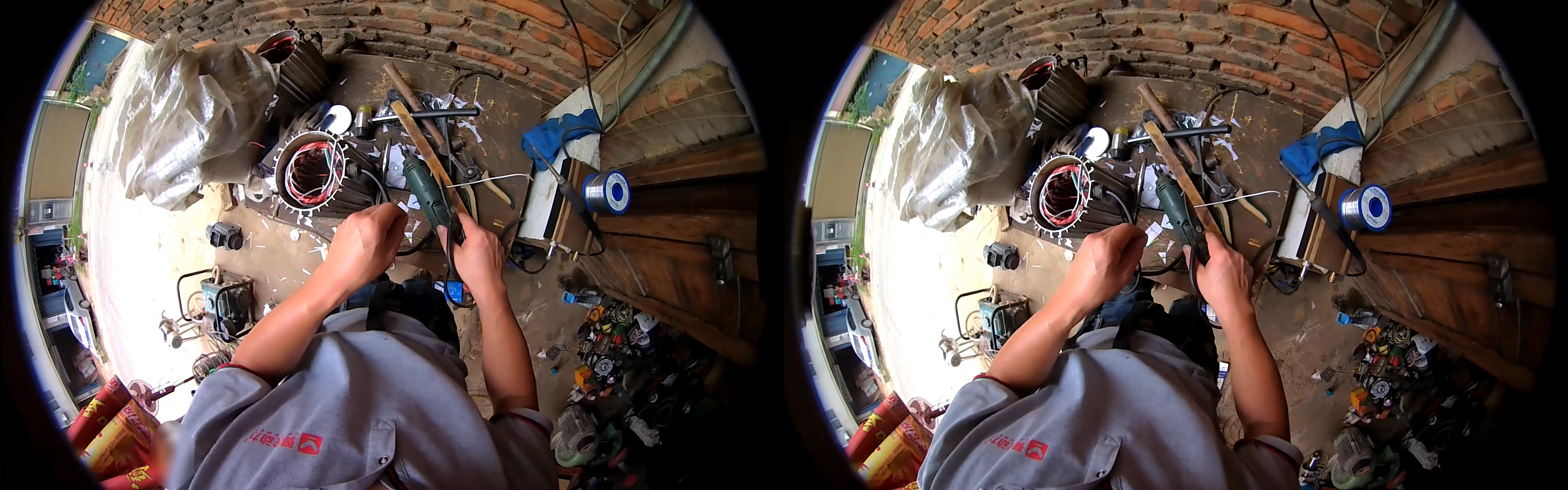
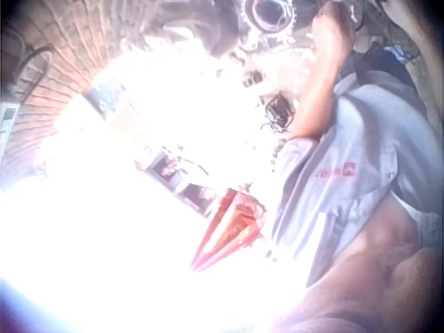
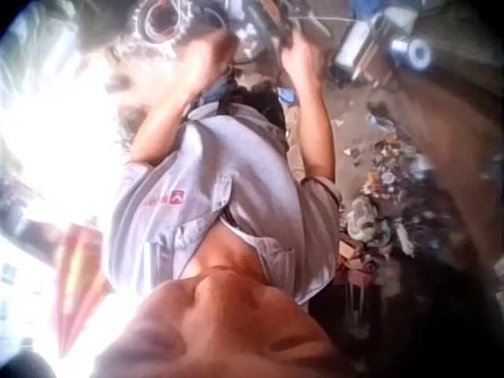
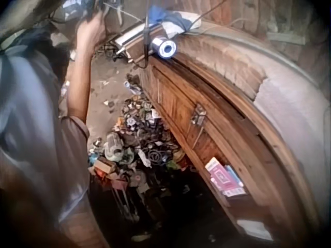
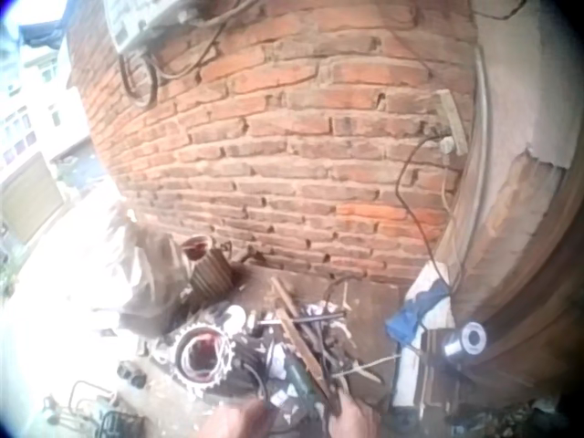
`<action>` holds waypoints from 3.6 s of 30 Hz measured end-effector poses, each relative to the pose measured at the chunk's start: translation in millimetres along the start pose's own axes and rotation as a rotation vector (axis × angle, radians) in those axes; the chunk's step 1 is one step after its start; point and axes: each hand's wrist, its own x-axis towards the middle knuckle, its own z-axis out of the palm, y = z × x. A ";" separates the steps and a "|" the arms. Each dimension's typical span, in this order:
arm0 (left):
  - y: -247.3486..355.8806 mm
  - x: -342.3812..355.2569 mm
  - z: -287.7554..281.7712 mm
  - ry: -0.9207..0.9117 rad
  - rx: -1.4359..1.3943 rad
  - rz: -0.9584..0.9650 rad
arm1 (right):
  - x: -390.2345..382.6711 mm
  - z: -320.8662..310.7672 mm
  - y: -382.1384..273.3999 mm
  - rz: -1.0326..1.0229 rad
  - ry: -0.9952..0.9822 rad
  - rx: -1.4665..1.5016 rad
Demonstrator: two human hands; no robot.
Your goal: The person repairs an electrical motor stator by stripping wire insulation with pliers, twisting wire ends together, and soldering the connections with a soldering iron. The person works on multiple wire connections within the stator assembly.
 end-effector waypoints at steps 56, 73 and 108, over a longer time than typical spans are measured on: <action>-89.0 71.4 -206.2 -0.577 -0.737 0.657 | -139.8 48.9 -216.8 -0.222 -0.250 0.740; -73.7 70.3 -204.6 -0.844 -1.067 0.336 | -30.1 6.8 -268.9 -0.479 0.816 0.923; -66.7 72.2 -202.4 -0.799 -0.867 0.385 | -32.3 -11.0 -274.5 -0.248 0.548 0.905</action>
